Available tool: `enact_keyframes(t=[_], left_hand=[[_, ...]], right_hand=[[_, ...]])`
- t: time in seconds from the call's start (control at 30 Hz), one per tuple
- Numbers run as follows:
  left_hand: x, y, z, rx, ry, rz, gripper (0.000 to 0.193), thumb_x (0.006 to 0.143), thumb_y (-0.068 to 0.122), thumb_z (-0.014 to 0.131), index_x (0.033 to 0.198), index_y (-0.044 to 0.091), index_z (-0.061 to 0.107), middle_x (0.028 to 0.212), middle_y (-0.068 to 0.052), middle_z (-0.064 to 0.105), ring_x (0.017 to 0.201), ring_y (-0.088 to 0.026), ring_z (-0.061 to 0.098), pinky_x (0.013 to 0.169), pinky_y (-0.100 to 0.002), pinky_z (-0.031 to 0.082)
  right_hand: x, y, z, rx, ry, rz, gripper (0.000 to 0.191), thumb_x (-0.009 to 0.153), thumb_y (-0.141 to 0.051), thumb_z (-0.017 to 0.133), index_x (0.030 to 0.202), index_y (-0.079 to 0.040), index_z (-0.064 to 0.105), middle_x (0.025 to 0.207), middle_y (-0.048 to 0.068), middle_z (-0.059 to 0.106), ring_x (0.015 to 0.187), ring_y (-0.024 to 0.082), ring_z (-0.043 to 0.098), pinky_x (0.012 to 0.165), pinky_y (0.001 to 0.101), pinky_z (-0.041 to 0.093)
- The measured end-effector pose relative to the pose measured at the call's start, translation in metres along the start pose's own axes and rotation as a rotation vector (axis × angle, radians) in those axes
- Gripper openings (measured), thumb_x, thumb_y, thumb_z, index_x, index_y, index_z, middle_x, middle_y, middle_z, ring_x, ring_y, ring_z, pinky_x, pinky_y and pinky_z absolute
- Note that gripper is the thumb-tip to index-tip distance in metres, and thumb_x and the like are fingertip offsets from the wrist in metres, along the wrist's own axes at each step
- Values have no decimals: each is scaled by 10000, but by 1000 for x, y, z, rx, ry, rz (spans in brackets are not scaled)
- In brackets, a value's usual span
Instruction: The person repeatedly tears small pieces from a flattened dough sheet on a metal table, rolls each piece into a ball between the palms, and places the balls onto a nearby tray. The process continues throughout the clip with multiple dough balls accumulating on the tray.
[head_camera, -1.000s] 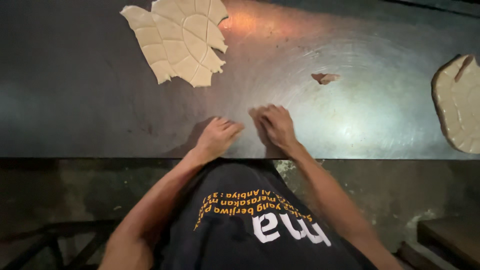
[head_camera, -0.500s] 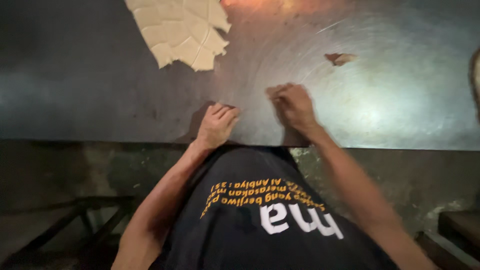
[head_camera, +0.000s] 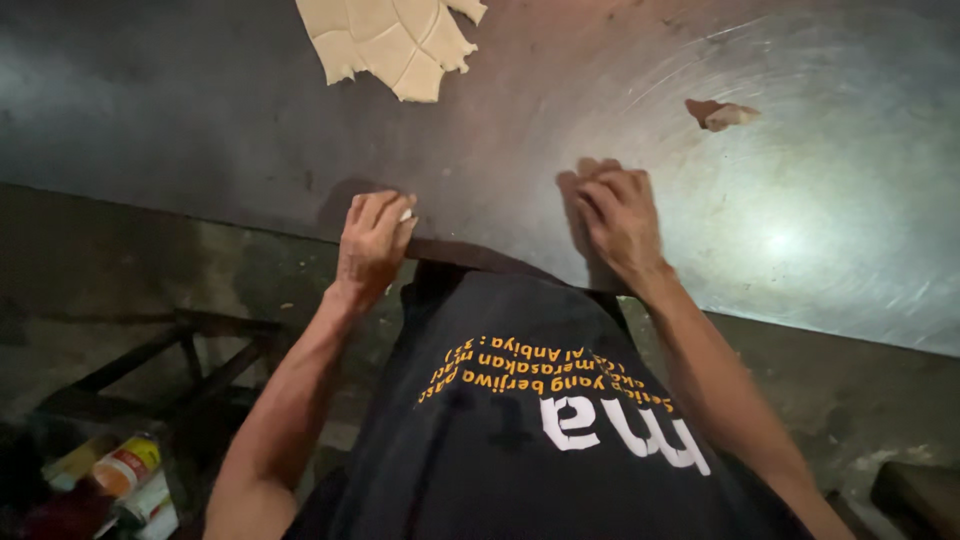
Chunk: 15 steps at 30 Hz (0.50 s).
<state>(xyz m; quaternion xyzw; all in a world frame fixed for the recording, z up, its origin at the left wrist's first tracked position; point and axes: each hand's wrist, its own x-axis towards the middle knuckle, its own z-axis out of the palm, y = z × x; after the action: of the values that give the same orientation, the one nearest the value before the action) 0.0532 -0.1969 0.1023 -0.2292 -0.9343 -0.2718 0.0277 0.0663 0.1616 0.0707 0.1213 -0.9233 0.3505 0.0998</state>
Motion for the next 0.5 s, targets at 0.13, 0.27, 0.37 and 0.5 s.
enact_keyframes(t=[0.13, 0.27, 0.37, 0.5], left_hand=[[36, 38, 27, -296, 121, -272, 393, 934, 56, 777, 1299, 11, 639, 1280, -169, 589, 1011, -255, 675, 861, -370, 586], [106, 98, 54, -459, 187, -236, 534, 882, 29, 834, 1363, 60, 603, 1326, -135, 569, 920, -193, 684, 797, -318, 596], [149, 129, 59, -477, 197, -68, 561, 894, -31, 778, 1410, 52, 573, 1386, -133, 561, 1027, -207, 688, 863, -309, 614], [174, 127, 45, -375, 172, 5, 591, 883, 61, 836, 1395, 16, 543, 1429, -174, 534, 1125, -276, 643, 961, -380, 545]], right_hand=[[8, 1, -40, 235, -73, 239, 341, 875, -38, 799, 1198, -45, 688, 1188, 136, 665, 1037, 307, 647, 874, 392, 560], [39, -5, -38, 365, -79, 235, 454, 892, -18, 780, 1327, -64, 657, 1207, 162, 651, 944, 308, 673, 791, 379, 571], [60, -5, -33, 267, -36, -32, 462, 843, 8, 764, 1289, -66, 663, 1271, 184, 631, 1050, 354, 687, 835, 393, 584], [107, 25, -77, 301, 174, -63, 328, 898, 10, 767, 1193, -94, 668, 1236, 134, 643, 1052, 293, 714, 854, 362, 606]])
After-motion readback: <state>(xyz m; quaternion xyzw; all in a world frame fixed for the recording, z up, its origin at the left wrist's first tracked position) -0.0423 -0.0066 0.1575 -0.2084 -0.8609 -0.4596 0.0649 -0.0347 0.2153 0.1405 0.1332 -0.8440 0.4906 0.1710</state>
